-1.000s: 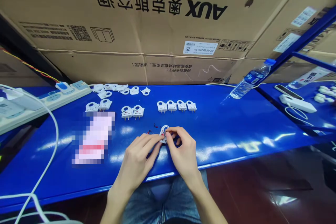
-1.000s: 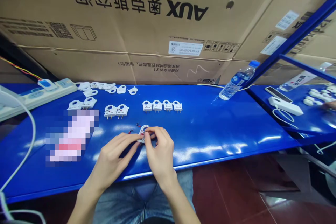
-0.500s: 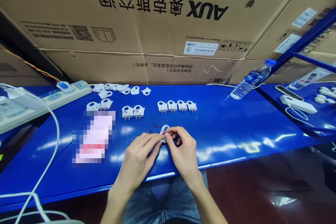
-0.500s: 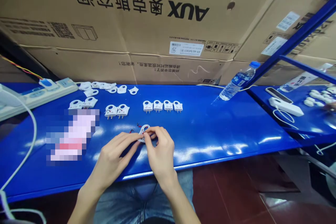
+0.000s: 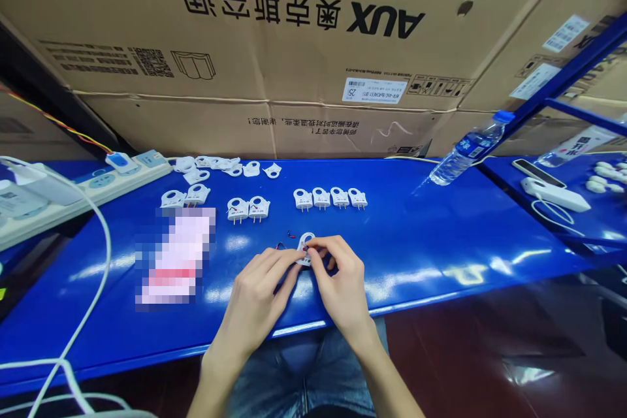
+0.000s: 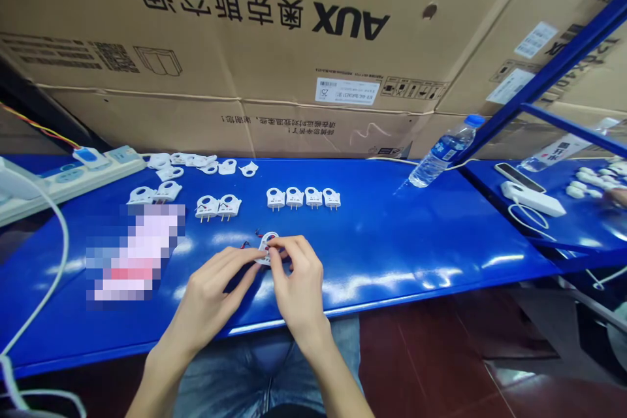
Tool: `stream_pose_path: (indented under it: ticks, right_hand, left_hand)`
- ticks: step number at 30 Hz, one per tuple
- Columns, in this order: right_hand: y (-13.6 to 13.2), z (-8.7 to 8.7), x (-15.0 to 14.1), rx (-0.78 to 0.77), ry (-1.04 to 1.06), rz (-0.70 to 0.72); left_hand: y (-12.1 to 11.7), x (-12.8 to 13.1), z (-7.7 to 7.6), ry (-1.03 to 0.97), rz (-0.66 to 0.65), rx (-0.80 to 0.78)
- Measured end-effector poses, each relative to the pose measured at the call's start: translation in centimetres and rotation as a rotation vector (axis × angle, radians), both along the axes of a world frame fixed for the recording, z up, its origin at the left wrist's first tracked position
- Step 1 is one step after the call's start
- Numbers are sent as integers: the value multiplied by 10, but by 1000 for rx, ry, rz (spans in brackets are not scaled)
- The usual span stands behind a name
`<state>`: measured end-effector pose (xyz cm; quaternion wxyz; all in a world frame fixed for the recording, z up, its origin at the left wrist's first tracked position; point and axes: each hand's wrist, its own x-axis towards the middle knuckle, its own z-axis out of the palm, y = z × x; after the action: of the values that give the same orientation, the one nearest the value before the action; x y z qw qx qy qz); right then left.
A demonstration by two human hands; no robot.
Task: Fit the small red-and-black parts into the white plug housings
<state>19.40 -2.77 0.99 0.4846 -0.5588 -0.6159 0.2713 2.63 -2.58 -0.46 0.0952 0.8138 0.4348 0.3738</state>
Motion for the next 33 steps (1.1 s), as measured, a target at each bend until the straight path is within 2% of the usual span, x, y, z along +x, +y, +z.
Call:
stream_pose_path:
  ticks: [33]
  right_hand:
    - [1,-2,0,-12,-27,26]
  left_hand:
    - [0,1,2,6,-29,12]
